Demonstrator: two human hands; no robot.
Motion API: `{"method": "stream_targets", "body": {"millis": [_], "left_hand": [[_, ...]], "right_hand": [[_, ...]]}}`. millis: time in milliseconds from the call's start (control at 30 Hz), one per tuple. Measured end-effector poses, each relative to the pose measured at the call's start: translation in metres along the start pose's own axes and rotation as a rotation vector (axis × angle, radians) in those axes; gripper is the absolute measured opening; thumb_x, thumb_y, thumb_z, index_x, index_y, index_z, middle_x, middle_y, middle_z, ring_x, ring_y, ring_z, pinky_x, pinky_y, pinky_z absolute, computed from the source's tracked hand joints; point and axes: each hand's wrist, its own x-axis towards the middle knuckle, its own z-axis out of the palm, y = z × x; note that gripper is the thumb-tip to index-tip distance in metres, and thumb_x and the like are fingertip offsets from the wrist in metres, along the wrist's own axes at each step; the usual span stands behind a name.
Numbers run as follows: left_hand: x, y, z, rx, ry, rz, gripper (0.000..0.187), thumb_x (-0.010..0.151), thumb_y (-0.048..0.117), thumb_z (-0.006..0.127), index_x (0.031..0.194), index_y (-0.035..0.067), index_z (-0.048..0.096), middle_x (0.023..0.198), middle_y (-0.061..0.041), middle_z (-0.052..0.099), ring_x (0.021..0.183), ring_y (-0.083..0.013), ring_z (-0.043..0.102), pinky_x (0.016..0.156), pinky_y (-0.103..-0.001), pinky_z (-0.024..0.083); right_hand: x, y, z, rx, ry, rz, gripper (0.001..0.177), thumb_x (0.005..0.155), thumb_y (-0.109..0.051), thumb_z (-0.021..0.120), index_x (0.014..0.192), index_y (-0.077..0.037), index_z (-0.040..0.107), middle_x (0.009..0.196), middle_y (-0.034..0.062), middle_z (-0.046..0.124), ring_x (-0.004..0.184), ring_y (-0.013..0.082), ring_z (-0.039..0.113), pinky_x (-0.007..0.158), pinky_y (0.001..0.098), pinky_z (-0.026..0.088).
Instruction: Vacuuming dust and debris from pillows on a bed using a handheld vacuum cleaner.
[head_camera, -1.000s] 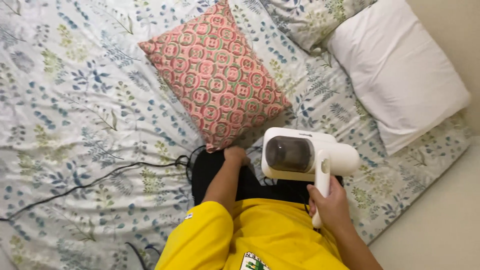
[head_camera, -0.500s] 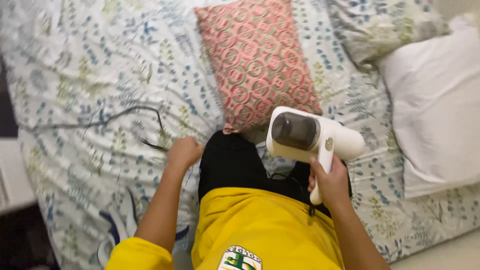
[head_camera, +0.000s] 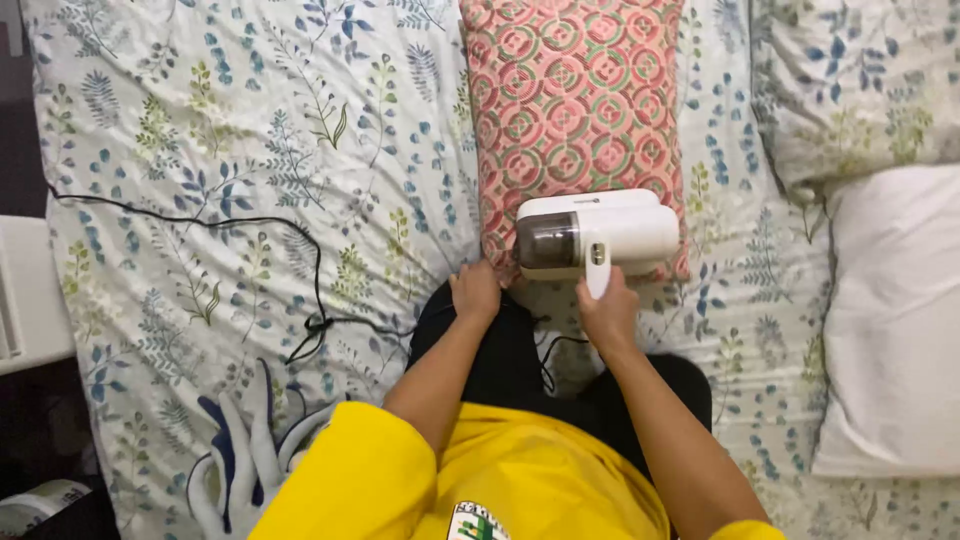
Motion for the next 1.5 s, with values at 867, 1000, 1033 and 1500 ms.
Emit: {"method": "stream_targets", "body": {"millis": [867, 1000, 1033, 1500], "left_hand": [[0.018, -0.006, -0.008, -0.036, -0.158, -0.071, 0.02, 0.091, 0.023, 0.068, 0.104, 0.009, 0.073, 0.101, -0.014, 0.075, 0.106, -0.0359, 0.064, 0.092, -0.05, 0.047], [0.013, -0.009, -0.002, -0.068, -0.136, -0.067, 0.018, 0.09, 0.021, 0.067, 0.102, 0.009, 0.074, 0.101, -0.013, 0.075, 0.107, -0.0354, 0.064, 0.093, -0.051, 0.047], [0.014, -0.007, -0.004, -0.069, -0.138, -0.071, 0.018, 0.09, 0.021, 0.067, 0.102, 0.009, 0.074, 0.101, -0.013, 0.075, 0.107, -0.0354, 0.064, 0.093, -0.051, 0.047], [0.019, -0.01, 0.003, -0.121, -0.055, -0.125, 0.016, 0.091, 0.016, 0.062, 0.102, 0.008, 0.071, 0.103, -0.014, 0.073, 0.103, -0.0361, 0.065, 0.09, -0.05, 0.049]], "right_hand": [[-0.03, 0.033, 0.039, -0.022, -0.118, 0.112, 0.045, 0.089, -0.022, 0.074, 0.121, 0.002, 0.053, 0.096, 0.0298, 0.07, 0.088, 0.0481, 0.069, 0.073, 0.0536, 0.055], [-0.103, 0.049, 0.046, 0.056, -0.057, 0.243, 0.047, 0.086, -0.022, 0.074, 0.12, 0.002, 0.052, 0.09, 0.031, 0.069, 0.085, 0.049, 0.069, 0.067, 0.0541, 0.056], [-0.096, 0.051, 0.048, 0.054, -0.061, 0.243, 0.047, 0.086, -0.022, 0.074, 0.12, 0.002, 0.052, 0.09, 0.031, 0.069, 0.085, 0.049, 0.069, 0.067, 0.0541, 0.056], [0.15, -0.085, 0.086, 0.195, 0.07, 0.007, 0.04, 0.091, -0.025, 0.074, 0.115, 0.001, 0.056, 0.1, 0.0252, 0.072, 0.09, 0.0417, 0.073, 0.078, 0.0512, 0.056]]}}
